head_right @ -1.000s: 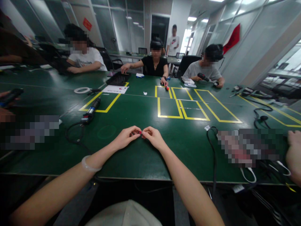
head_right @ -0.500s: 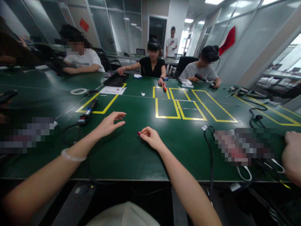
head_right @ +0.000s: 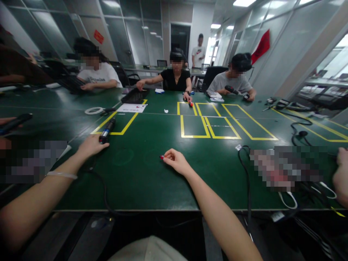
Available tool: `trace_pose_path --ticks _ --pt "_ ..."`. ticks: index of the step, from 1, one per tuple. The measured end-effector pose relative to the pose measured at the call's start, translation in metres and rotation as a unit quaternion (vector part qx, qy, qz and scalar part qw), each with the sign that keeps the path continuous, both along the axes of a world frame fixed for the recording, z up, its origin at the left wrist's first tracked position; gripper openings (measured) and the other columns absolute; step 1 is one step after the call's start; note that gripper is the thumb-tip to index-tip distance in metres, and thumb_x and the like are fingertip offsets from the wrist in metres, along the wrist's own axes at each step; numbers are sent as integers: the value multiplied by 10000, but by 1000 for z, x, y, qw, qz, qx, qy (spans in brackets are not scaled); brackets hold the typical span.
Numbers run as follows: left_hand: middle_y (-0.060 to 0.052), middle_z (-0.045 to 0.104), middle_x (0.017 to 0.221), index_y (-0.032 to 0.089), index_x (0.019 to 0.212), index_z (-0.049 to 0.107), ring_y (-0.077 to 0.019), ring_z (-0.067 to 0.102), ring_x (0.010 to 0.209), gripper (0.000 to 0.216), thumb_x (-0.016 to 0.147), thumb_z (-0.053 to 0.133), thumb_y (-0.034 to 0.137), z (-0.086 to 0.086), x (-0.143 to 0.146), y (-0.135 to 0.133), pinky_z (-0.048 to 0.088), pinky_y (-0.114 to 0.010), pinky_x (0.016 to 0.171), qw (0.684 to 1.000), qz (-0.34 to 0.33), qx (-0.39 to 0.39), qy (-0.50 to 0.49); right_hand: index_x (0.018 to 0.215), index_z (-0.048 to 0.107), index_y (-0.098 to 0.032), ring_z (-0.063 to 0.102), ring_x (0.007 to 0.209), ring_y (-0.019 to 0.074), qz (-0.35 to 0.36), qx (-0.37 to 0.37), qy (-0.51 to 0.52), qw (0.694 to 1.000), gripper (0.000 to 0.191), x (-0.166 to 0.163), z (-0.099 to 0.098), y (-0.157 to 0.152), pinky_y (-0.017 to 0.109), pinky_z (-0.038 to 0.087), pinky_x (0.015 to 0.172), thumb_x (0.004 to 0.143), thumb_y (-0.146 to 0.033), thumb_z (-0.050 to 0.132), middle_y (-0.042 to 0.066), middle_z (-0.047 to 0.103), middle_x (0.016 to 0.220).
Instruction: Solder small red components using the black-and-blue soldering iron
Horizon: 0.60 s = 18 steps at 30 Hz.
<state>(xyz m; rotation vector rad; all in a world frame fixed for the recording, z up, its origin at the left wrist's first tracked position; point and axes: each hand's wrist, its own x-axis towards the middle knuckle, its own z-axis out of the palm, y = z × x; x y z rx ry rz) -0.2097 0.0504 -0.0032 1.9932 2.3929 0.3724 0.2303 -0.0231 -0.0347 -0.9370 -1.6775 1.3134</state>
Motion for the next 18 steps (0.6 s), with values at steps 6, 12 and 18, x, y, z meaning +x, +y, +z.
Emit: trace_pose_path --ticks 6,12,18 --pt "-216 462 1255 135 1306 486 -388 520 1119 665 777 564 531 5 43 -23 471 -468 855 999 19 -15 23 917 584 -161 547 636 109 2 15 -17 1000 232 -2 4 -4 238 418 610 786 -336 662 8 639 779" --pt "-152 467 1216 151 1305 482 -317 538 1056 666 770 555 541 5 110 -52 488 -398 846 997 -74 0 28 917 583 -157 508 617 98 2 29 -33 999 228 -3 7 -7 228 400 591 795 -336 651 -5 598 757" --pt "-140 485 1179 165 1306 462 -304 532 1034 639 782 584 510 4 185 -74 490 -390 820 981 -191 29 -4 899 585 -168 505 619 106 -11 79 -83 993 186 -4 10 -10 228 398 582 811 -327 625 -16 574 726"
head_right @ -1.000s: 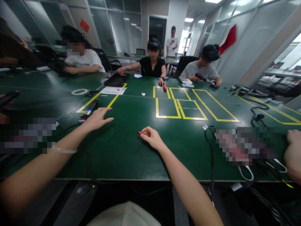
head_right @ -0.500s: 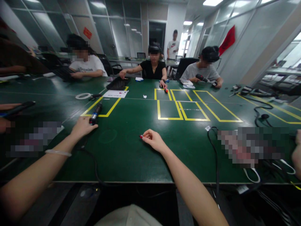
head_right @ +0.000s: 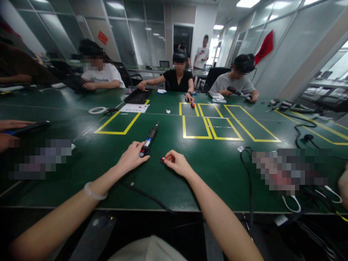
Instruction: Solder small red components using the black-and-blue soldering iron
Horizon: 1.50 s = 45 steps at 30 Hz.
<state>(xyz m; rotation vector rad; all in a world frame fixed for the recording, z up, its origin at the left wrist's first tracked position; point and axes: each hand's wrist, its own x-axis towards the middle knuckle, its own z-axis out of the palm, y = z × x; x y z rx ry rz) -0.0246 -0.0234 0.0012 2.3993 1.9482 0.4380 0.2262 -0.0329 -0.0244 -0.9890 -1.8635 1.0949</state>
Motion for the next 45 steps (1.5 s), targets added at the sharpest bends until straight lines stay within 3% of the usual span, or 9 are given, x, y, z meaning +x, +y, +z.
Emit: trace_pose_path --ticks 5,10,16,25,28,38,45 --pt "-131 473 1204 187 1316 432 -288 508 1077 608 789 602 439 -2 47 -15 491 -370 832 998 -58 -5 -36 891 571 -171 526 628 110 -19 39 -28 999 128 1 1 0 228 409 600 817 -272 600 -16 584 727" --pt "-112 461 1212 201 1341 402 -266 501 1073 612 793 591 398 -4 64 -24 490 -363 848 995 -87 -5 -42 866 546 -175 540 619 110 -23 61 -72 995 90 2 5 -1 222 408 603 794 -195 595 -27 585 703" --pt "-117 451 1225 211 1369 382 -267 497 1070 639 795 586 402 -3 65 -26 493 -363 823 995 -84 -16 -46 838 573 -185 533 657 128 -49 114 -148 981 109 -5 -1 2 236 398 629 766 -166 652 -16 601 715" --pt "-107 468 1227 239 1371 388 -265 497 1056 643 800 591 454 -5 65 -27 477 -340 775 998 -69 5 -6 913 583 -169 577 661 125 -20 100 -60 993 122 -7 -5 2 235 453 644 798 -167 625 -8 623 762" --pt "-111 477 1210 230 1357 404 -266 504 1047 624 821 561 508 -4 66 -27 472 -334 763 998 -65 9 -1 881 628 -169 607 723 139 -24 118 -68 990 62 -5 -2 0 251 466 700 829 -177 594 21 670 828" --pt "-118 489 1150 225 1371 402 -252 518 1016 544 901 462 492 -2 68 -27 461 -331 785 998 -49 20 31 1024 623 -170 615 792 154 -48 140 -66 987 191 -3 -3 1 274 471 744 848 -164 549 40 670 894" --pt "-115 487 1185 250 1435 342 -255 515 1024 621 891 478 517 0 56 -21 464 -333 788 996 -65 12 53 926 637 -184 604 786 150 -56 149 -90 983 115 2 -4 3 269 463 742 856 -183 546 28 656 863"
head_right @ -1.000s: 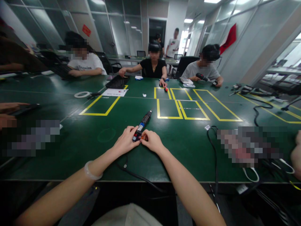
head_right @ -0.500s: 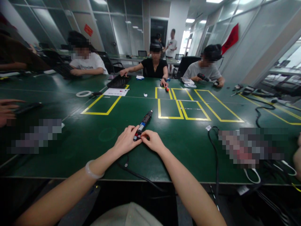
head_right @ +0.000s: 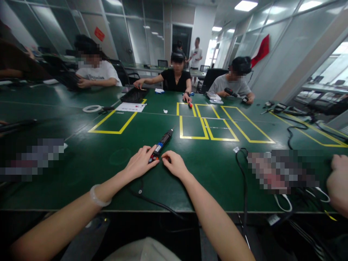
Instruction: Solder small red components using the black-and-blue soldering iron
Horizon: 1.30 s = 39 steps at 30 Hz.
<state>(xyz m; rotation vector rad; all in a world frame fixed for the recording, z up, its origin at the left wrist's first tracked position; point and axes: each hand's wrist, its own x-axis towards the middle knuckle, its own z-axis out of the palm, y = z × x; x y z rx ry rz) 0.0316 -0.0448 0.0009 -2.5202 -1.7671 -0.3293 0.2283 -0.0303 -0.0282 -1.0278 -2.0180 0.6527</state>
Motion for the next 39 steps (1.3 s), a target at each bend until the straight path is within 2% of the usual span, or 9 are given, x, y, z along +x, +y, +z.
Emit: trace_pose_path --ticks 6,12,20,27,32,36,39 --pt "-121 481 1231 250 1466 312 -265 511 1041 653 895 447 536 4 -31 5 459 -344 821 999 21 -6 25 915 645 -184 598 782 146 -5 -4 -15 1000 116 2 3 -1 260 454 733 865 -187 542 27 652 857" --pt "-147 440 1308 241 1484 298 -307 503 1089 695 890 365 596 9 -84 15 460 -379 837 995 83 -40 30 901 651 -186 592 766 149 -6 -10 -33 999 110 2 7 -4 261 447 710 866 -185 546 26 648 837" --pt "-192 417 1329 209 1482 309 -377 481 1133 740 870 341 623 8 -160 38 442 -464 874 986 158 -46 34 886 649 -185 583 759 149 -5 -10 -37 999 104 0 9 -5 258 441 699 866 -175 548 26 644 825" --pt "-233 410 1339 201 1477 314 -423 466 1159 753 864 331 638 10 -206 54 425 -514 882 979 196 -59 16 885 647 -181 580 771 148 -2 -2 -41 999 105 1 7 -4 259 436 709 871 -175 542 28 645 833" --pt "-249 431 1310 173 1435 374 -428 483 1142 728 858 365 615 14 -217 60 418 -507 874 974 220 -59 14 883 646 -185 579 774 148 -5 -4 -45 999 100 0 7 -5 259 436 708 871 -176 547 27 647 835" --pt "-220 487 1248 122 1361 421 -376 490 1117 614 884 407 507 22 -202 50 399 -446 898 976 193 26 94 880 643 -183 575 773 149 -4 -3 -49 999 97 0 9 -5 260 433 704 871 -172 547 29 641 834" --pt "-159 539 1181 119 1187 505 -308 479 1098 420 902 419 415 29 -186 40 367 -390 944 965 182 73 172 877 641 -183 570 767 148 -4 -4 -53 999 95 0 10 -5 261 430 705 871 -170 547 27 635 828"
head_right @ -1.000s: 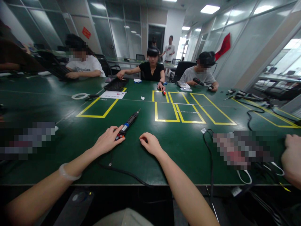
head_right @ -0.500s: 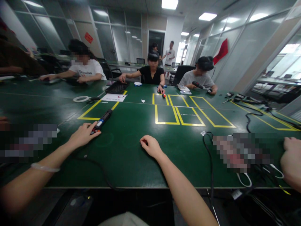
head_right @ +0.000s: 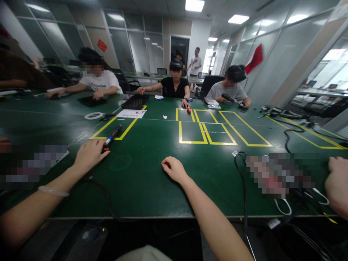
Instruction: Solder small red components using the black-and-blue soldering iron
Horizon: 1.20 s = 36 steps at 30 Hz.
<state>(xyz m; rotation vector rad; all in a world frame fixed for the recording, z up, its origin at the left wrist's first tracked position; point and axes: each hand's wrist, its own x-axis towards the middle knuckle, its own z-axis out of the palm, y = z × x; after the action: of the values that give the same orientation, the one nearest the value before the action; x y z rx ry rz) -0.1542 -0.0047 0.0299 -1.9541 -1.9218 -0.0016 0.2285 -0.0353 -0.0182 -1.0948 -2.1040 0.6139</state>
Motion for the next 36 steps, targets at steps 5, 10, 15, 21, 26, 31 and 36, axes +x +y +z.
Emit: trace_pose_path --ticks 5,10,15,21,26,31,36 --pt "-107 605 1070 117 1007 546 -255 497 1038 332 945 317 350 6 8 -3 324 -365 981 999 10 18 43 877 642 -187 566 763 148 0 -2 -3 1000 94 0 1 -1 261 426 703 871 -169 550 25 631 825" --pt "-133 639 1014 118 978 580 -279 550 1009 367 941 305 359 14 13 2 335 -399 971 999 -3 31 -13 875 646 -184 567 770 152 -1 -4 -8 1000 95 -1 1 -1 262 425 701 873 -172 551 30 633 826" --pt "-69 677 953 191 1036 575 -243 624 914 354 919 359 446 17 65 -3 440 -335 814 949 -67 -62 -303 871 644 -190 572 768 149 2 1 -2 1000 91 -2 -2 1 262 430 705 870 -172 555 27 637 823" --pt "-19 601 784 157 1115 552 -149 574 702 391 902 389 441 -2 158 -21 464 -273 681 771 -217 -211 -561 935 631 -193 592 769 145 17 -14 33 999 108 -2 -3 0 263 452 718 865 -186 548 20 646 841" --pt "19 499 690 127 1283 467 -115 468 597 493 923 389 454 -23 190 -33 388 -236 563 686 -246 -282 -623 1053 576 -191 602 764 134 70 -45 79 993 211 -4 -1 -3 245 460 698 843 -207 592 10 651 866" --pt "17 497 697 137 1325 447 -107 445 582 519 932 400 472 -34 189 -33 354 -226 536 655 -271 -292 -642 1015 596 -187 593 742 130 85 -58 83 991 159 -7 1 -5 243 457 692 861 -224 592 15 658 876" --pt "31 503 613 129 1313 460 -112 467 530 506 952 352 467 -35 189 -34 369 -233 538 671 -269 -277 -634 933 614 -178 561 676 123 63 -70 94 991 155 -7 0 -4 232 420 637 913 -310 537 7 652 810"
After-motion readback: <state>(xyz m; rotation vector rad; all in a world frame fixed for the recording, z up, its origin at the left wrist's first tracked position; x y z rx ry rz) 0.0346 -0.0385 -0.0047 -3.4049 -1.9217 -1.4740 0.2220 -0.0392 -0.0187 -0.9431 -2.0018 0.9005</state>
